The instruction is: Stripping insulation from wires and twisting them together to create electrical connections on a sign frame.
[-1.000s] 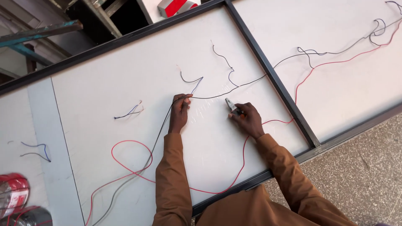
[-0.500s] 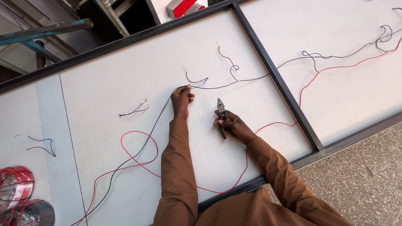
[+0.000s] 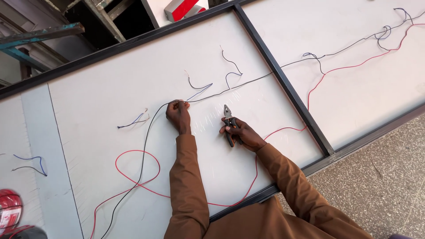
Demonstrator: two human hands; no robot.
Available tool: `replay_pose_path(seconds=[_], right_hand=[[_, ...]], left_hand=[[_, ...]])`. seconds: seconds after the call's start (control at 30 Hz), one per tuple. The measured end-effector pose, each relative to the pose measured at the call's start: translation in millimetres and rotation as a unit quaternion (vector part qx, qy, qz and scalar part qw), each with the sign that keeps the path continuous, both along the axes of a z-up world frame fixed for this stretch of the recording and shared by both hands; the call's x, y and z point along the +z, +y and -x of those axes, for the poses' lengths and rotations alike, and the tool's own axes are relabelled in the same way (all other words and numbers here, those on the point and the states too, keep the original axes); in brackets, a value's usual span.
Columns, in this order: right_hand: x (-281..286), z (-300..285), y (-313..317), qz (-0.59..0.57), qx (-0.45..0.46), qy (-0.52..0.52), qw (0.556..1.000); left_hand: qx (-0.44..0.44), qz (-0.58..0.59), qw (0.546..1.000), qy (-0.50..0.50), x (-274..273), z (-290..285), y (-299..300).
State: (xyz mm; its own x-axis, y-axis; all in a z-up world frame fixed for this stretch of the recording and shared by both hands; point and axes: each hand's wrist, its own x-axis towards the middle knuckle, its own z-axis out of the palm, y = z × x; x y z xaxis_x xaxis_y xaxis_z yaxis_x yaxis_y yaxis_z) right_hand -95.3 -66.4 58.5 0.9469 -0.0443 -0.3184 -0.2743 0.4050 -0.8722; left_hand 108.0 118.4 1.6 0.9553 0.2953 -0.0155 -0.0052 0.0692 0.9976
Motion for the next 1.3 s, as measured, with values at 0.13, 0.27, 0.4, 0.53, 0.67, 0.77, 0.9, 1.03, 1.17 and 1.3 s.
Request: replay_pose_path(seconds=[0.13, 0.27, 0.4, 0.53, 0.67, 0.77, 0.9, 1.03, 1.17, 1.3], right_hand=[[16.0, -5.5, 5.2, 0.036, 0.014, 0.013, 0.999], [18.0, -14.1, 10.2, 0.050, 0.034, 0.023, 0.998], [6.5, -26.5, 11.0, 0.048, 0.029, 0.030, 0.998], [-5.6, -44.9, 14.5, 0.040, 0.031, 0.036, 0.998], [8.2, -68.4, 21.6, 0.075, 0.058, 0.066, 0.993], [10.0, -90.8, 23.7, 0.111, 0.079, 0.068, 0.988], [1.3, -118.8, 21.6, 0.148, 0.087, 0.080, 0.982], [14.5, -124.8, 22.0, 0.173, 0.100, 0.078, 0.977], [27.8, -118.1, 21.5, 0.188, 0.101, 0.078, 0.974], [43.5, -111.9, 20.7, 0.193, 0.102, 0.078, 0.973]], left_hand=[[0.009, 0.026, 0.999, -0.029, 1.3, 2.2, 6.2], [0.006, 0.034, 0.999, -0.038, 2.3, 4.6, 7.1], [0.004, 0.033, 0.999, -0.041, 0.0, 0.7, 4.7], [0.003, 0.048, 0.998, -0.027, 23.8, 5.4, 4.7], [-0.013, 0.080, 0.997, 0.000, 39.1, 9.2, 2.9], [-0.031, 0.088, 0.996, 0.008, 56.2, 14.8, 2.3], [-0.057, 0.123, 0.991, 0.018, 66.4, 16.7, 0.7], [-0.061, 0.151, 0.987, 0.008, 51.5, 11.8, -2.7], [-0.049, 0.179, 0.983, -0.008, 54.1, 10.1, -13.9], [-0.048, 0.239, 0.970, -0.029, 53.8, 9.5, -29.7]])
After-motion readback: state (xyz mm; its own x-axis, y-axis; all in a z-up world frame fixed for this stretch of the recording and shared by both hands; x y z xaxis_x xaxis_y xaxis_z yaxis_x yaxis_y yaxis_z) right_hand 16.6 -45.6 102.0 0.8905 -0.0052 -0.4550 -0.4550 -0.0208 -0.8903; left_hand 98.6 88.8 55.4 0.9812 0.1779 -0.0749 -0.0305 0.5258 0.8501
